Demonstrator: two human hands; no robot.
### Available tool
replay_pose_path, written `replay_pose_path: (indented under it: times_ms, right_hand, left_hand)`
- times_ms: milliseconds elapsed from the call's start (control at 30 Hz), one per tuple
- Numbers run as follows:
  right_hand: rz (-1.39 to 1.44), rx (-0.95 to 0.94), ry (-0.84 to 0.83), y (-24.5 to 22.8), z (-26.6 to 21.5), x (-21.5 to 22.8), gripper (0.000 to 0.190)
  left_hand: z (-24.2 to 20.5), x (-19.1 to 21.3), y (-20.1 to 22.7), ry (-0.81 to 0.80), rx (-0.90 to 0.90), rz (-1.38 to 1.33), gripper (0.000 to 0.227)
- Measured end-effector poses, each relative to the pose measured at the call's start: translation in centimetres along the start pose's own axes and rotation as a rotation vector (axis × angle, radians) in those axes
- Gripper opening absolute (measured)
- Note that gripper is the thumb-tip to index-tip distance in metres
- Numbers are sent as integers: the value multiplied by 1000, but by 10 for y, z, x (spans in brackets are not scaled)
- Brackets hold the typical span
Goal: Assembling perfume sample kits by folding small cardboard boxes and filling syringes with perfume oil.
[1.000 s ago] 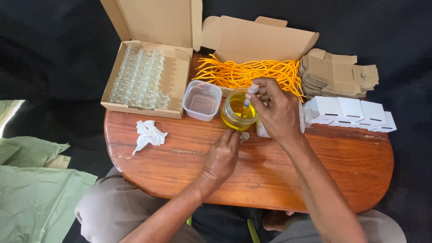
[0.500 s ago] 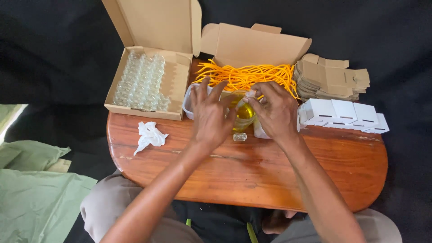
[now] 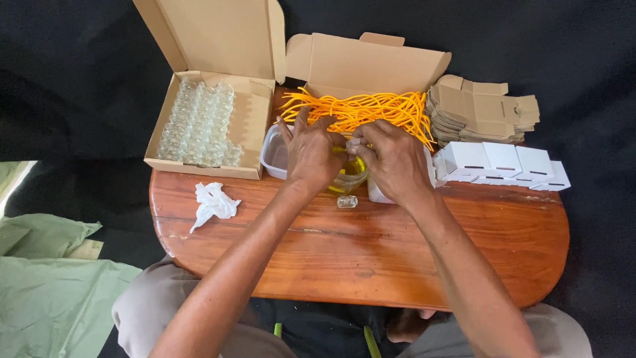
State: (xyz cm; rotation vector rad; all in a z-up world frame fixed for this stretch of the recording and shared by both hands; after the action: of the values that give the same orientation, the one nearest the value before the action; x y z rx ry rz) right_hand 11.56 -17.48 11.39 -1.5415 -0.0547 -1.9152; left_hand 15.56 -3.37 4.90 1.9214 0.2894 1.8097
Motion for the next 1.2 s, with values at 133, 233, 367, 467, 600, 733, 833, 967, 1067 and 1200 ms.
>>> replay_pose_path:
  times_ms: [133, 233, 367, 467, 600, 733, 833, 967, 1067, 1200]
  right_hand:
    - [0, -16, -15, 1, 2, -3, 15]
    - [-29, -25, -29, 2, 3, -5, 13]
    - [-98, -49, -69, 3, 4, -12, 13]
    - [-106, -46, -75, 6, 2, -16, 15]
    - [-59, -50, -80, 9, 0, -16, 15]
    - [-68, -32, -39, 12, -2, -20, 10]
    - [-23, -37, -28, 10, -1, -18, 9]
    - [-50, 4, 22, 8, 2, -11, 5]
    - [-54, 13, 39, 7, 2, -6, 7]
    - [-48, 23, 65, 8, 3, 0, 10]
  left_hand:
    - [3, -5, -2, -18, 16, -22, 19]
    - [5, -4, -1, -18, 17, -24, 17]
    - [2, 3, 9, -50, -2, 52, 16]
    - [0, 7, 13, -57, -9, 90, 16]
    - [7, 0, 9, -77, 6, 114, 15]
    - [6, 5, 15, -114, 18, 139, 15]
    - [6, 8, 16, -126, 7, 168, 13]
    - [6, 8, 17, -143, -5, 170, 13]
    - [6, 9, 18, -148, -9, 164, 14]
    - [6, 9, 19, -145, -3, 164, 15]
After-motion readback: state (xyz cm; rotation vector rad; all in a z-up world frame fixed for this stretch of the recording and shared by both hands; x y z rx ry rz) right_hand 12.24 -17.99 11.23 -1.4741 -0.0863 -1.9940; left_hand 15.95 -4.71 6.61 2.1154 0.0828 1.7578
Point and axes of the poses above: each hand's wrist, its own z-axis towards the middle knuckle, its own x-axis out of the back of the hand, y = z × x, the point moved 4 cm from there along z, towards the middle knuckle, and after that the axes turned 7 degrees about -y, right-handed, at the moved point
